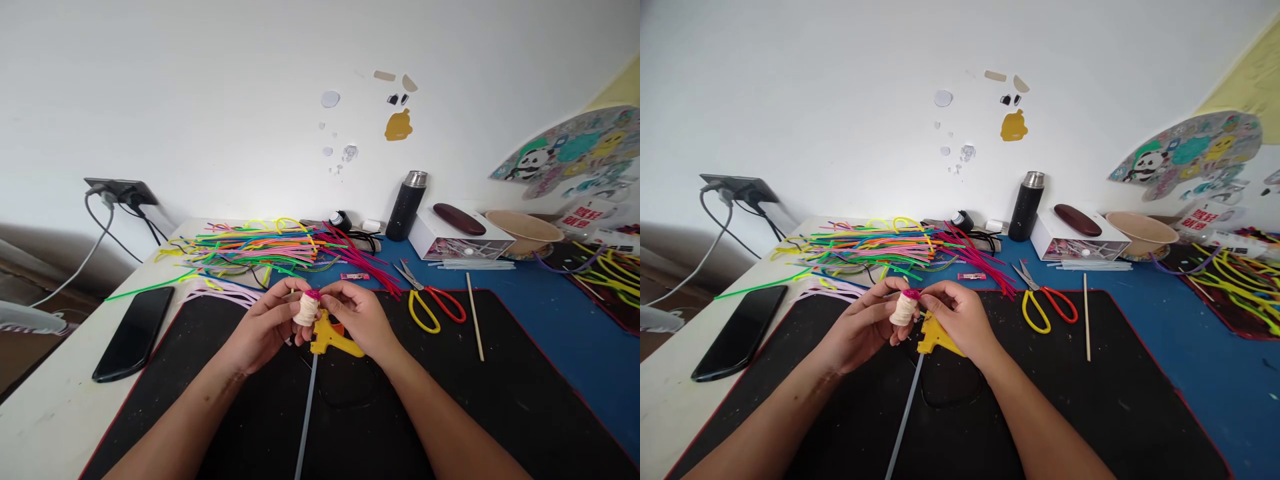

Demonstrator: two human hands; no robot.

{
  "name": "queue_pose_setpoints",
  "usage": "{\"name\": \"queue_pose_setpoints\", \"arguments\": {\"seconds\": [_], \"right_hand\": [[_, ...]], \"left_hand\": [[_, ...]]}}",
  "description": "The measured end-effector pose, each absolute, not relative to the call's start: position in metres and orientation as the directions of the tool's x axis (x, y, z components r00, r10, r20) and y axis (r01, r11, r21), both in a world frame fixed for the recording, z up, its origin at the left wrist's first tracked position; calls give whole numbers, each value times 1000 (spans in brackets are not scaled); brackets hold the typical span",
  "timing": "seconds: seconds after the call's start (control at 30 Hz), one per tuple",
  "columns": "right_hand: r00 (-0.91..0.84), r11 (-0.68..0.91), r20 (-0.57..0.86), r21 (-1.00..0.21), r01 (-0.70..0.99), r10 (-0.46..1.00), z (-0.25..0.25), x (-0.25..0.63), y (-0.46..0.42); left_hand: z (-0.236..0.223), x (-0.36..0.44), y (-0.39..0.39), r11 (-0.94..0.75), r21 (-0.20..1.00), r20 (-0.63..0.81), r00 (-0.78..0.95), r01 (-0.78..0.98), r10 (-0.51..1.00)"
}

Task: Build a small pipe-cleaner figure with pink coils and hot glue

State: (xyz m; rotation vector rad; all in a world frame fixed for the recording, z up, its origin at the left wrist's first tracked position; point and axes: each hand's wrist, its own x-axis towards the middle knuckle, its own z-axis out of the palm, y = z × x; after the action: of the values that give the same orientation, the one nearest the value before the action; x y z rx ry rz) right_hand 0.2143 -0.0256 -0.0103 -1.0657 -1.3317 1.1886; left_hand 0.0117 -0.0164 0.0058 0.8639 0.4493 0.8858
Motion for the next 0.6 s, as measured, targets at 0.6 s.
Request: {"name": "queue_pose_setpoints", "arguments": {"seconds": [0.6], "right_hand": [[26, 503, 537, -805, 315, 843, 0, 220, -30]], "left_hand": [[-7, 17, -22, -271, 962, 253, 355, 1, 900]]}}
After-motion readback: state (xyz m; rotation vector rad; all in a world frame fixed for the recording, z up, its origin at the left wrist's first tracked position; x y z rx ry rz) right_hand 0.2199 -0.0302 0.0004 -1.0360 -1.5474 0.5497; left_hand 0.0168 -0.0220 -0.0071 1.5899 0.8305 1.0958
